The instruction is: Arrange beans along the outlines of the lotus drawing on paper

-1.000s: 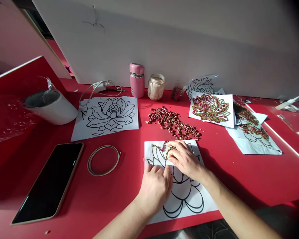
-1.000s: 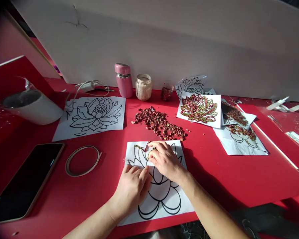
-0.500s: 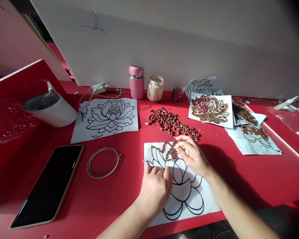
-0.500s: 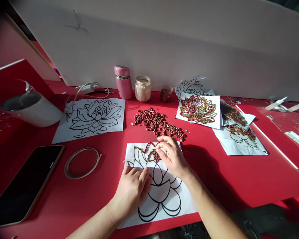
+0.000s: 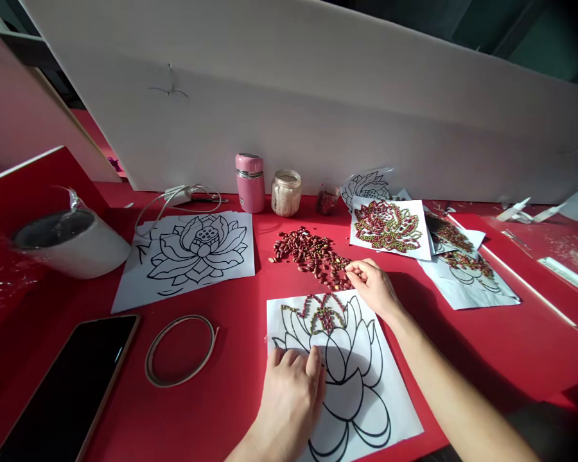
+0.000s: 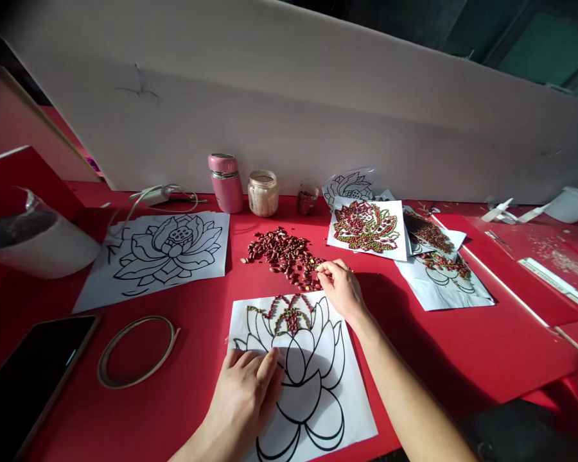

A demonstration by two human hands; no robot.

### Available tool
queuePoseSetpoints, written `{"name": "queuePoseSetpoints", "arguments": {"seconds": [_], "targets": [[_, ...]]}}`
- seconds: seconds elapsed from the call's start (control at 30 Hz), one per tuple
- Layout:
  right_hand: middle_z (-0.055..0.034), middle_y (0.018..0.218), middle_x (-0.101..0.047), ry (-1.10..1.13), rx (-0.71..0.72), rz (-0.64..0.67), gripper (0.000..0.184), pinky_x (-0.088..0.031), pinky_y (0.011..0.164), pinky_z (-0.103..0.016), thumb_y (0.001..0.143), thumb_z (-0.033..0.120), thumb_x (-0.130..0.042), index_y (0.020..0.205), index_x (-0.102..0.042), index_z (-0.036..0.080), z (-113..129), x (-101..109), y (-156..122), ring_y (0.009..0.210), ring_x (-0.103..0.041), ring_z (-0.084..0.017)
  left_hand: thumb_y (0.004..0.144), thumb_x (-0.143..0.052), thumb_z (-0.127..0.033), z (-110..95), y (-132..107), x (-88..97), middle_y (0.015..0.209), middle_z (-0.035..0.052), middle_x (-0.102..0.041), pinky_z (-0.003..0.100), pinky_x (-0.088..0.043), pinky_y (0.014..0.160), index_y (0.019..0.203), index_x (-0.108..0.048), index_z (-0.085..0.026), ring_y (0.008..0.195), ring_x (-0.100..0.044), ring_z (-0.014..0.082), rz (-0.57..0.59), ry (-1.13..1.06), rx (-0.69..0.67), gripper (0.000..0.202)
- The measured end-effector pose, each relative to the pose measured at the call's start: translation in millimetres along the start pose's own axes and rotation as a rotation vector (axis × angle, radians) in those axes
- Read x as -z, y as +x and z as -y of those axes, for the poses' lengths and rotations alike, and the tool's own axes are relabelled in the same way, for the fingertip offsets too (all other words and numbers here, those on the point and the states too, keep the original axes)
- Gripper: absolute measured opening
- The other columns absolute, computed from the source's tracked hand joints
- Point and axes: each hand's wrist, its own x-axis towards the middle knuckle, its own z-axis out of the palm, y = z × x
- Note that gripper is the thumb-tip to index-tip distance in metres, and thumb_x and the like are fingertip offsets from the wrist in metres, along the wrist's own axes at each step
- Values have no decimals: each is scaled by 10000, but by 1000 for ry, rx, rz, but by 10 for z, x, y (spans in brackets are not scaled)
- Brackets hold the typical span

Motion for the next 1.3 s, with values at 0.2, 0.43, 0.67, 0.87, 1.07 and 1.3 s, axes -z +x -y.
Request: {"name": "queuePoseSetpoints", "arguments": {"seconds": [0.2,0.43,0.67,0.87,1.07,1.3], "targets": [[-9,792,-534,21,95,169,108,-443,607,-237,761,261,-497,747,-591,209,287,6,-83,637,-520,-96,843,-405,-196,1,8,12,584,3,-529,322,-375,587,986,-524,-122,552,-509,151,23,-11,7,200],[-15,858,-498,61,335,342,134,-422,774,-316,673,246,-632,790,-570,222,538,-71,-436,864,-501,-158,839,-416,-196,-5,-5,10,598,6,-532,321,-386,586,977,-532,-126,573,-517,155,86,-56,21,193],[-13,835,-488,36,316,365,120,-402,749,-313,670,212,-634,744,-540,205,590,-131,-468,849,-478,-161,834,-418,-191,-5,6,17,602,8,-533,311,-377,582,968,-530,-137,580,-523,157,86,-73,27,182],[-4,815,-495,41,295,355,168,-396,720,-296,634,230,-681,731,-546,205,557,-143,-435,822,-483,-154,829,-427,-176,-3,-4,-8,605,-1,-542,323,-362,589,991,-516,-134,579,-513,159,57,-61,21,190],[1,802,-507,49,292,328,202,-410,706,-290,616,290,-702,722,-550,209,531,-165,-451,804,-497,-149,833,-428,-181,8,-24,-34,598,-4,-540,331,-356,598,987,-518,-122,568,-508,157,20,-52,6,188],[-33,855,-551,28,125,89,138,-441,679,-257,807,298,-477,818,-581,208,257,27,-152,774,-541,-128,823,-449,-179,21,-6,-31,606,-7,-547,326,-350,586,1000,-507,-115,562,-507,158,-3,-44,-14,197]]}}
